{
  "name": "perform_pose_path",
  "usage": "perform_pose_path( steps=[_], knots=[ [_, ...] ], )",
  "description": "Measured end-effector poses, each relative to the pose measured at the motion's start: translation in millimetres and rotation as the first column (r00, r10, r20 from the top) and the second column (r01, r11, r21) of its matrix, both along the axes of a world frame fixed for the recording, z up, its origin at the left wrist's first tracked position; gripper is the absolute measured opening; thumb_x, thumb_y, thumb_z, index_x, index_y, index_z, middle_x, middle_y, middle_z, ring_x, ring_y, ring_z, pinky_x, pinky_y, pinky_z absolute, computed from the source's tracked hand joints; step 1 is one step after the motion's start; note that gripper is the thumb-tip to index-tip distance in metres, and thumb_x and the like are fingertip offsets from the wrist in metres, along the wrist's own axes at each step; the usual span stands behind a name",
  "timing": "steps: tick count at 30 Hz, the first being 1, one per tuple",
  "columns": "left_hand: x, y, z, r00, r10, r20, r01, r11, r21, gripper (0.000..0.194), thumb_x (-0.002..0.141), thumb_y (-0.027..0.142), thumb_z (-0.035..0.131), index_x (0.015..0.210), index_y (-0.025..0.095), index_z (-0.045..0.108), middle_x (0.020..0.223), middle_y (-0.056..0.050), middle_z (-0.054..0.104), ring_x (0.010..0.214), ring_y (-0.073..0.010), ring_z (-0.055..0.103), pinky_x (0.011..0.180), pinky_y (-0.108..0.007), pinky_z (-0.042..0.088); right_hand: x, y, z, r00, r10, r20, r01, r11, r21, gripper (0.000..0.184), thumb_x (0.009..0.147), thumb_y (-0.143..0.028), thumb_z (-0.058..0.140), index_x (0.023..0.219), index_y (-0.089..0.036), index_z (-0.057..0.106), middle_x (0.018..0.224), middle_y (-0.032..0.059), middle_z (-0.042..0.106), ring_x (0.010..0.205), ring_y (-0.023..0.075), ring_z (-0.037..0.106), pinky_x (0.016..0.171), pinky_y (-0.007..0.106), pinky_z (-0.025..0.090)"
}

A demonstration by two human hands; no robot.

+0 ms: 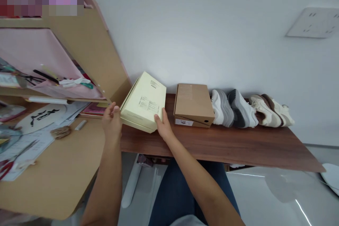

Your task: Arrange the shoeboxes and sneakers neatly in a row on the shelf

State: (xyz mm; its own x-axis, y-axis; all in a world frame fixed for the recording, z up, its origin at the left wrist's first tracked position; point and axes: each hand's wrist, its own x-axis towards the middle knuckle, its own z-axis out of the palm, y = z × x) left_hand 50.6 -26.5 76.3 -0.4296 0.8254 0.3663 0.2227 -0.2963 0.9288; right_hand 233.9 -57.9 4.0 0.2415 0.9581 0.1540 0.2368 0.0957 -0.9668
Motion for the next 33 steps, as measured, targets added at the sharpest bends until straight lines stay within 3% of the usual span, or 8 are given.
perform_pose_path(
  steps=[2, 7, 11, 18, 24, 28, 33],
  knots=[
    [-0.1, 5.6, -8.8, 0.995, 0.015, 0.1, -0.013, 1.0, -0.016, 0.055, 0.085, 0.052, 0.061, 0.128, 0.018, 0.056, 0.133, -0.015, 0.059, 0.124, -0.0247, 0.056, 0.11, -0.041, 0.038, 3.7, -0.6, 1.0, 0.999, 0.002, -0.032, -0.004, 0.999, -0.046, 0.08, 0.09, -0.067, 0.041, 0.153, -0.018, 0.028, 0.156, 0.0143, 0.036, 0.143, 0.022, 0.037, 0.115, 0.044, 0.03],
    [1.3, 13.9, -18.8, 0.957, -0.088, 0.276, 0.106, 0.993, -0.05, 0.056, 0.088, 0.048, 0.058, 0.134, 0.018, 0.048, 0.135, -0.017, 0.058, 0.124, -0.0225, 0.058, 0.108, -0.041, 0.042, 9.5, -1.4, 18.9, 0.998, -0.001, 0.06, 0.006, 0.997, -0.072, 0.082, 0.087, -0.072, 0.042, 0.147, -0.016, 0.042, 0.159, 0.0149, 0.028, 0.149, 0.0246, 0.022, 0.119, 0.046, 0.022],
    [8.5, 13.4, -15.6, 0.912, -0.115, 0.393, 0.159, 0.984, -0.081, 0.055, 0.086, 0.047, 0.061, 0.132, 0.017, 0.053, 0.136, -0.016, 0.059, 0.126, -0.0233, 0.056, 0.108, -0.039, 0.043, 7.8, 4.0, 41.4, 0.992, 0.054, 0.11, -0.048, 0.997, -0.053, 0.083, 0.085, -0.075, 0.041, 0.146, -0.018, 0.043, 0.158, 0.0124, 0.032, 0.149, 0.025, 0.023, 0.12, 0.047, 0.022],
    [29.3, -4.0, -5.5, 0.762, -0.38, 0.524, 0.451, 0.893, -0.008, 0.062, 0.087, 0.061, 0.05, 0.125, 0.015, 0.062, 0.134, -0.014, 0.061, 0.127, -0.0287, 0.056, 0.105, -0.042, 0.047, 6.4, 16.4, 76.9, 0.98, 0.154, 0.122, -0.154, 0.988, -0.013, 0.086, 0.082, -0.079, 0.043, 0.147, -0.022, 0.043, 0.155, 0.0084, 0.039, 0.147, 0.0272, 0.028, 0.12, 0.048, 0.023],
    [42.6, -9.7, -1.7, 0.723, -0.437, 0.535, 0.501, 0.865, 0.029, 0.065, 0.089, 0.062, 0.044, 0.13, 0.014, 0.059, 0.136, -0.015, 0.06, 0.129, -0.0288, 0.054, 0.108, -0.042, 0.044, 7.2, 12.2, 100.3, 0.972, 0.193, 0.135, -0.186, 0.98, -0.067, 0.098, 0.078, -0.081, 0.046, 0.151, -0.018, 0.034, 0.158, 0.0094, 0.033, 0.148, 0.0289, 0.024, 0.121, 0.048, 0.021],
    [47.1, -2.0, 0.2, 0.739, -0.388, 0.551, 0.447, 0.894, 0.03, 0.058, 0.085, 0.05, 0.053, 0.127, 0.011, 0.06, 0.13, -0.016, 0.064, 0.122, -0.0292, 0.059, 0.105, -0.042, 0.046, 8.2, 9.2, 103.1, 0.979, 0.184, 0.089, -0.177, 0.981, -0.083, 0.1, 0.08, -0.079, 0.045, 0.152, -0.012, 0.031, 0.158, 0.0118, 0.03, 0.148, 0.0278, 0.025, 0.122, 0.044, 0.019],
    [42.2, 3.7, 6.6, 0.796, -0.353, 0.492, 0.401, 0.916, 0.009, 0.054, 0.08, 0.045, 0.062, 0.123, 0.011, 0.064, 0.12, -0.015, 0.069, 0.117, -0.0303, 0.063, 0.103, -0.043, 0.047, 9.0, 14.4, 88.3, 0.983, 0.178, -0.049, -0.18, 0.982, -0.053, 0.09, 0.082, -0.074, 0.049, 0.151, -0.017, 0.036, 0.156, 0.0077, 0.035, 0.145, 0.026, 0.032, 0.122, 0.043, 0.02]
  ],
)
